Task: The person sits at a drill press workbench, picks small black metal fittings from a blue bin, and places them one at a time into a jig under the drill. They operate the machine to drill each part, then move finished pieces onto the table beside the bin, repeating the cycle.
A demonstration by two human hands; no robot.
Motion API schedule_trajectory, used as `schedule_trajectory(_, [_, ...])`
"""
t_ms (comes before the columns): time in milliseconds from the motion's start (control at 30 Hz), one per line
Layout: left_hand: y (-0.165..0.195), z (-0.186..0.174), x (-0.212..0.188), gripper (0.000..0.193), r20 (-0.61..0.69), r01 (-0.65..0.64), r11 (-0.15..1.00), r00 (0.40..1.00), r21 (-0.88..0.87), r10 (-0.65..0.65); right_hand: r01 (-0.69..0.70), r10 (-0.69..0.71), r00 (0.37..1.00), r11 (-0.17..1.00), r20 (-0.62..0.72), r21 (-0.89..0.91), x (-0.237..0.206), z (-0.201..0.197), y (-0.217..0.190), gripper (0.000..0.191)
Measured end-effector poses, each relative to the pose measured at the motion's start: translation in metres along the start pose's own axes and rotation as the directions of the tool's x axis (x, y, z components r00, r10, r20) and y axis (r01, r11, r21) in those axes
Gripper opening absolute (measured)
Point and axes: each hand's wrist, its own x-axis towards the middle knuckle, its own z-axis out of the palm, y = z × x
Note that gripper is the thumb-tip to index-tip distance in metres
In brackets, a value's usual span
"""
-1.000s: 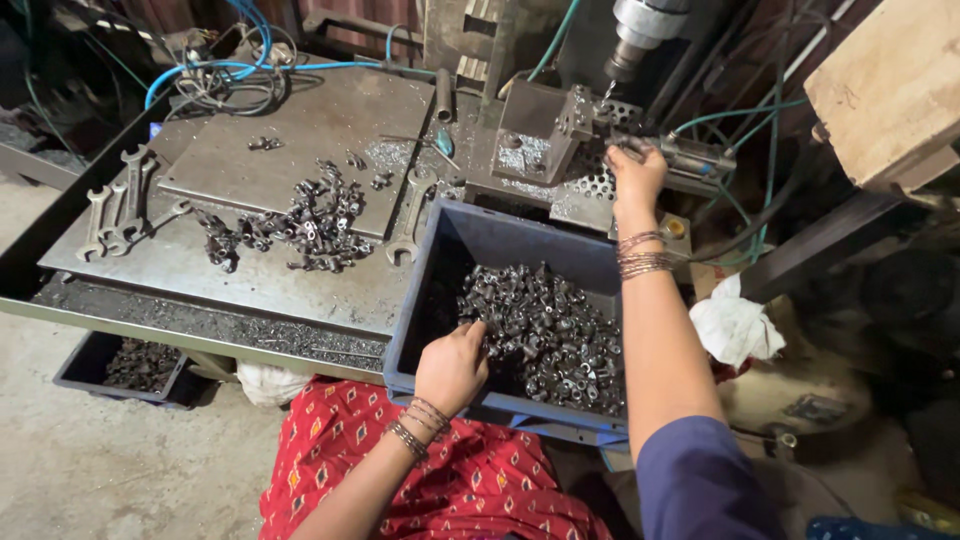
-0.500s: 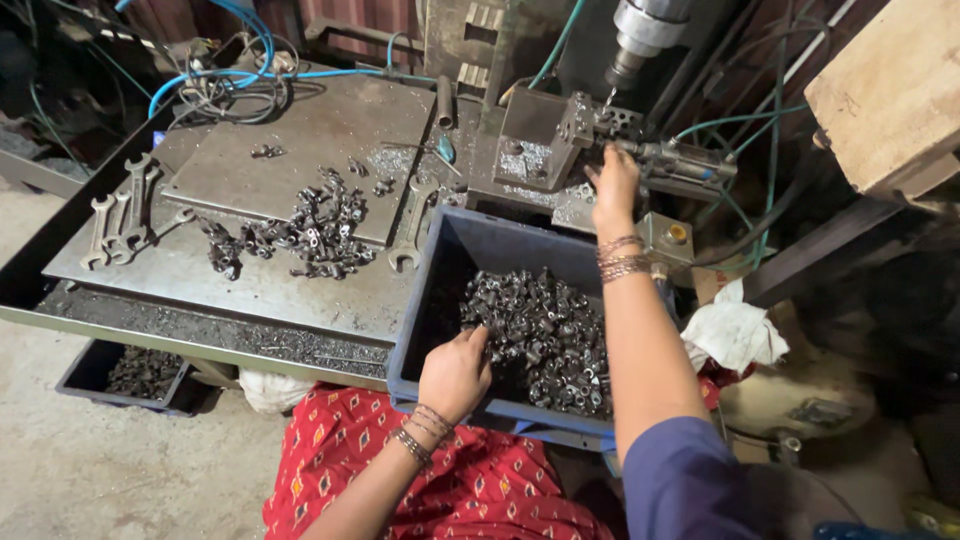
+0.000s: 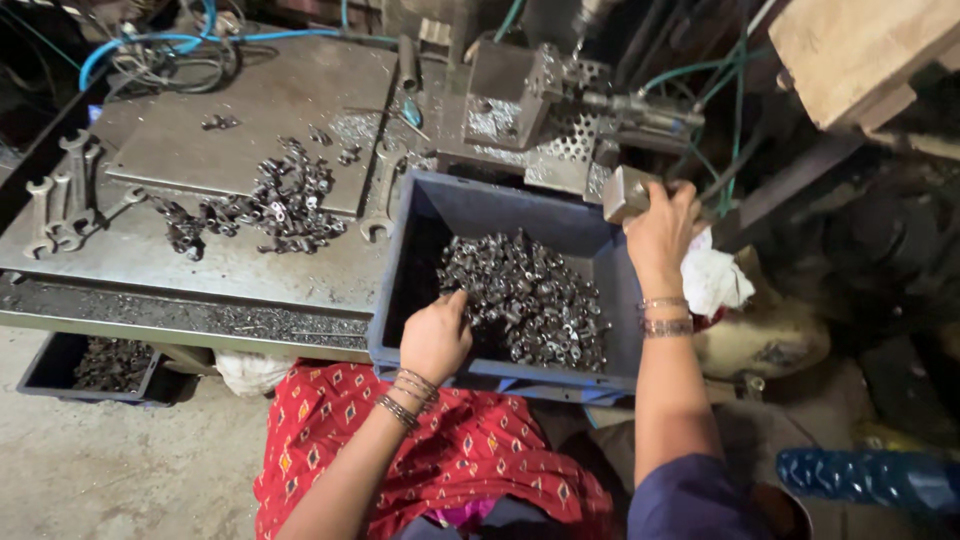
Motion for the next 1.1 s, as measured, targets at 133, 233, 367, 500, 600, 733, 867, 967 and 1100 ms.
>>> schedule_trajectory(133, [0.0, -0.001, -0.004, 0.024, -0.028, 0.005, 1.0, 1.0, 0.01, -0.004, 0.059, -0.059, 0.998, 0.998, -0.035, 0.008, 0.008, 0.007, 0.012, 0.051])
schedule_trajectory(233, [0.0, -0.002, -0.005, 0.022, -0.009, -0.007, 1.0, 1.0, -0.011, 0.007, 0.028, -0.028, 1.0, 0.997, 0.001, 0.074, 0.009, 0.002, 0.017, 0.045])
schedule_trajectory(367, [0.001, -0.008, -0.006, 0.02, 0.032, -0.023, 0.999, 0.999, -0.048, 0.025, -0.064, 0.064, 0.998, 0.997, 0.008, 0.03, -0.022, -0.01, -0.016, 0.061])
schedule_trajectory(500, [0.002, -0.009, -0.005, 0.027, 0.04, -0.03, 0.998, 0.999, -0.064, 0.033, 0.074, -0.1, 0.992, 0.95, 0.073, 0.303, -0.102, -0.014, -0.092, 0.055])
schedule_trajectory(600, [0.001, -0.009, -0.005, 0.032, -0.017, -0.041, 0.987, 0.999, -0.155, 0.038, 0.056, -0.205, 0.963, 0.79, 0.177, 0.611, -0.16, -0.012, -0.15, 0.046])
schedule_trajectory(733, [-0.003, -0.009, -0.001, 0.027, -0.068, 0.006, 0.946, 0.997, -0.326, -0.03, 0.046, -0.288, 0.927, 0.723, 0.24, 0.689, -0.195, -0.022, -0.174, 0.041])
schedule_trajectory(867, [-0.007, -0.008, 0.001, 0.035, -0.037, -0.025, 0.91, 0.999, -0.413, 0.011, 0.047, -0.381, 0.844, 0.753, 0.377, 0.657, -0.19, -0.023, -0.169, 0.041])
schedule_trajectory(967, [-0.007, -0.008, 0.004, 0.043, 0.02, -0.085, 0.919, 0.995, -0.385, 0.1, 0.009, -0.4, 0.785, 0.771, 0.473, 0.637, -0.189, -0.018, -0.166, 0.033])
schedule_trajectory(1100, [-0.002, -0.015, 0.002, 0.047, 0.223, 0.088, 0.934, 0.975, -0.346, -0.009, -0.084, -0.335, 0.806, 0.75, 0.487, 0.656, -0.194, -0.008, -0.163, 0.03])
